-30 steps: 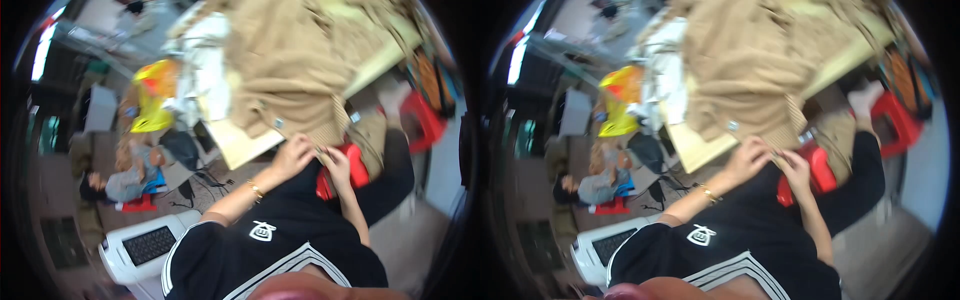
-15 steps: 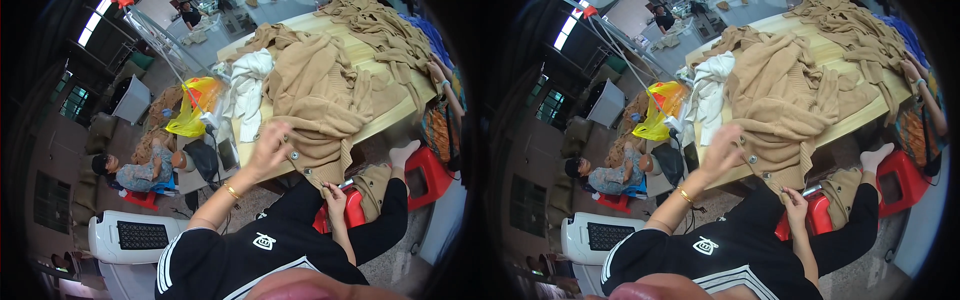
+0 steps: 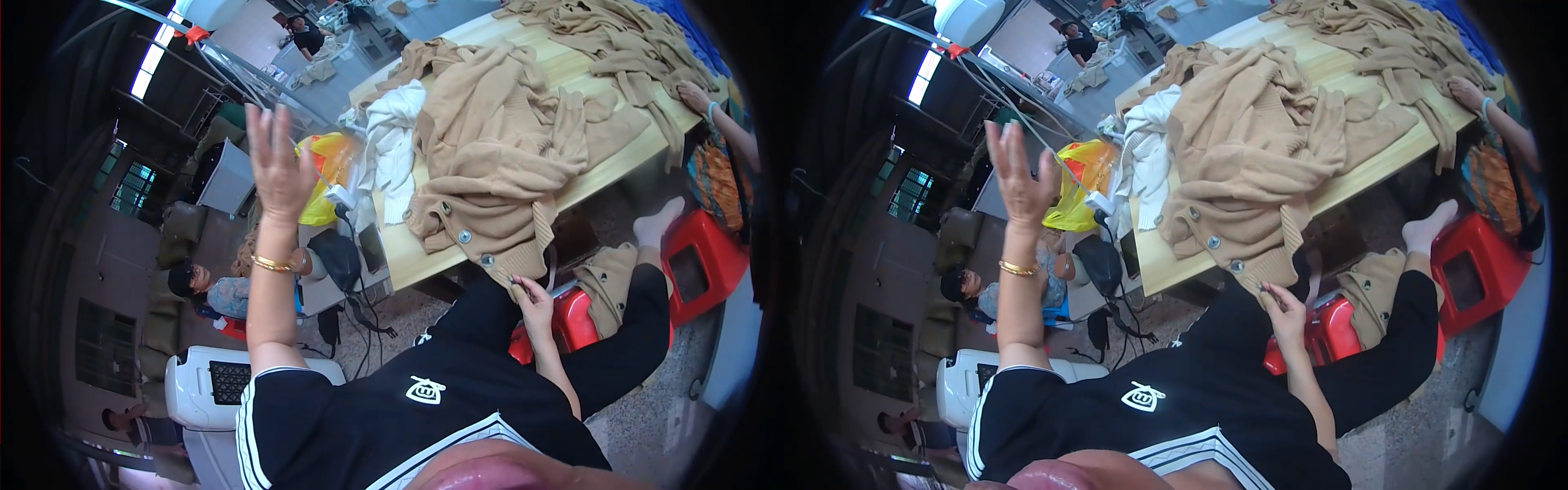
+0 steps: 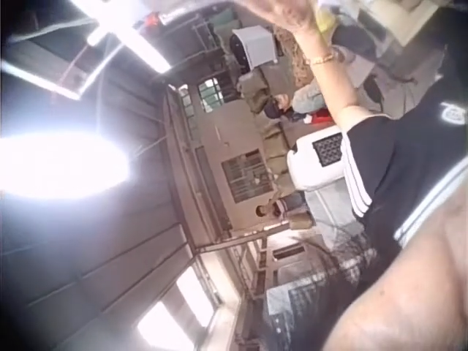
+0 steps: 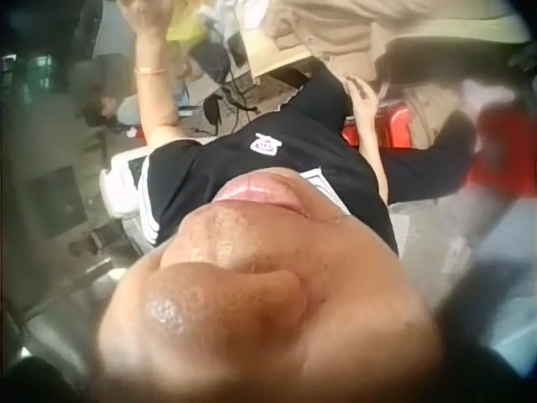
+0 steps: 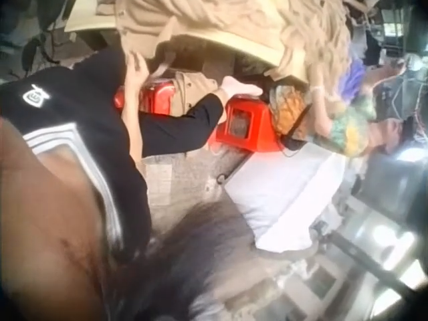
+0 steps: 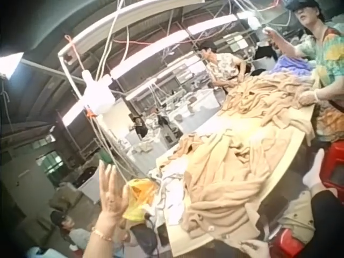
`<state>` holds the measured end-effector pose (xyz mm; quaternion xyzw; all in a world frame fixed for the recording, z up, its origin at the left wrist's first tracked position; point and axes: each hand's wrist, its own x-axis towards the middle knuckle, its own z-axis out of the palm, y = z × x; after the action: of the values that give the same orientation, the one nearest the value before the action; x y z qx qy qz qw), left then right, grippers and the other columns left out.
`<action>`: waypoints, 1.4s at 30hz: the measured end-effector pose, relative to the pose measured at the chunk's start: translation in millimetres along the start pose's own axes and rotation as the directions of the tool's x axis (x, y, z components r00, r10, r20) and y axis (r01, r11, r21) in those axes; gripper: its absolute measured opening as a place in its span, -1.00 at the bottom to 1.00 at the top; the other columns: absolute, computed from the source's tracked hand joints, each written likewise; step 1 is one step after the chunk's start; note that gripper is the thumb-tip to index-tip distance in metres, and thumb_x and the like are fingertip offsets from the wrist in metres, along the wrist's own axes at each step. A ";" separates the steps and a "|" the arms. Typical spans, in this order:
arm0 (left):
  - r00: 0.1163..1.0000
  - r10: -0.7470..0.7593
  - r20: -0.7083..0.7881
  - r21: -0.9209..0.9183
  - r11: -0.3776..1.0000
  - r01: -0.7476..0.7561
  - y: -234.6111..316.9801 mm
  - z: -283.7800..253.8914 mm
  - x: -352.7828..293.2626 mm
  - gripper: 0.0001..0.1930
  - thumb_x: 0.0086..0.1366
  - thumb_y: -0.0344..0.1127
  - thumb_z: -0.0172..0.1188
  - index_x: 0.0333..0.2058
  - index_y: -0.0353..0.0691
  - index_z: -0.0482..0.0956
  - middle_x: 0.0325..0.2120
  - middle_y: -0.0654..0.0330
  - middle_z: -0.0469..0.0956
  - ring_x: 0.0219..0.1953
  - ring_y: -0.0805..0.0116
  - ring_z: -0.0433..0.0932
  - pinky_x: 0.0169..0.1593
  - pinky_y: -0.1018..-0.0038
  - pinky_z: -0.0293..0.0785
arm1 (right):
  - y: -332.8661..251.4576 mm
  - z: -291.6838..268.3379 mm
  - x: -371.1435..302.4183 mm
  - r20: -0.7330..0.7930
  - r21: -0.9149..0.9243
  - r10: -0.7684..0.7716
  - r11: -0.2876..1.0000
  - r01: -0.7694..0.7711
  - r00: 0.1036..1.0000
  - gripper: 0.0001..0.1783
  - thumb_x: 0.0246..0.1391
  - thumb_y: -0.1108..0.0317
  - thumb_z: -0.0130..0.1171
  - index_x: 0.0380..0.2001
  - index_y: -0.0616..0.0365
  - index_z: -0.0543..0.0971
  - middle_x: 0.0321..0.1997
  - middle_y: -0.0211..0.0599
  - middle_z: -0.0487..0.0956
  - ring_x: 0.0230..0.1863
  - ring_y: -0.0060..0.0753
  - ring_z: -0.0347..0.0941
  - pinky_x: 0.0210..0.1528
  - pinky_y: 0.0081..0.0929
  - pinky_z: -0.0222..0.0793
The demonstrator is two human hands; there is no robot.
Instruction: Trimming excess threads from sweaters using snips in a factory setting.
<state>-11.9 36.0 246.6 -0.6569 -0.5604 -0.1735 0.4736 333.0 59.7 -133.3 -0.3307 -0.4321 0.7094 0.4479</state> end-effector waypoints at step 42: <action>0.977 0.213 0.019 0.256 0.943 -0.211 -37.2 19.7 65.6 -0.35 0.25 -0.24 0.29 0.33 0.09 0.40 0.48 -0.01 0.02 0.51 0.05 0.01 0.43 -0.15 -0.02 | 14.3 3.9 2.0 0.097 0.020 -0.018 1.000 0.017 0.995 -0.71 0.21 0.51 0.28 0.01 0.32 0.64 -0.07 -0.32 0.70 -0.14 -0.67 0.57 -0.07 -0.71 0.47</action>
<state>-31.0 86.7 302.7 -0.6458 -0.5019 -0.0506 0.5732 324.0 57.1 -144.9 -0.2879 -0.4496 0.7247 0.4357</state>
